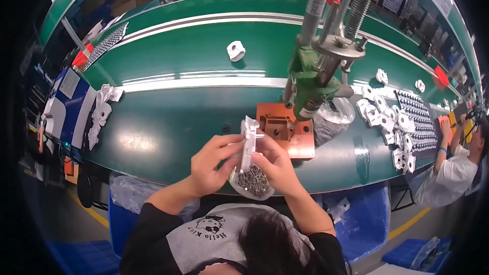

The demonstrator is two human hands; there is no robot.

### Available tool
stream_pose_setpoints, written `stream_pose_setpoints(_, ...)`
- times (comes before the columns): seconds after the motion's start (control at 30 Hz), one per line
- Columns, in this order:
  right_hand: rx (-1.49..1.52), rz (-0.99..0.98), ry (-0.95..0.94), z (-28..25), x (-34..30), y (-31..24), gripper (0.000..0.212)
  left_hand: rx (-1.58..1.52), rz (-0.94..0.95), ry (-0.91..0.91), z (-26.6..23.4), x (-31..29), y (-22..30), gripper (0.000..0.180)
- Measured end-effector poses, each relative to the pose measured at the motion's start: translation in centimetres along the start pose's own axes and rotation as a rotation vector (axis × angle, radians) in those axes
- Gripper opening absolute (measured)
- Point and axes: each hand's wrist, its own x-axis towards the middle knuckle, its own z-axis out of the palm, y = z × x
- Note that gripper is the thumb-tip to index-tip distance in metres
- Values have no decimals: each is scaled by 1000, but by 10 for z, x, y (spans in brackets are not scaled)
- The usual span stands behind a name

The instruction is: Assemble small plastic components by hand and use a manual lever-operated press to secure them.

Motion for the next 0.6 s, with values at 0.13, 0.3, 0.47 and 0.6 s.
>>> stream_pose_setpoints(0.13, 261, 276, 110, -10, -16, 8, 46, 97, -17, 1, 15, -8, -1, 30)
stream_pose_setpoints(0.3, 125, 69, 115, -13, -20, 10, 44, -2, -150, 22, 26, -17, 3, 28)
stream_pose_setpoints(0.47, 126, 125, 110, -15, -24, 11, 54, 70, -126, 5, 32, -23, -2, 27)
stream_pose_setpoints(0.6, 62, 179, 140, -23, -29, 15, 44, -12, -263, -136, 29, -15, -3, 24)
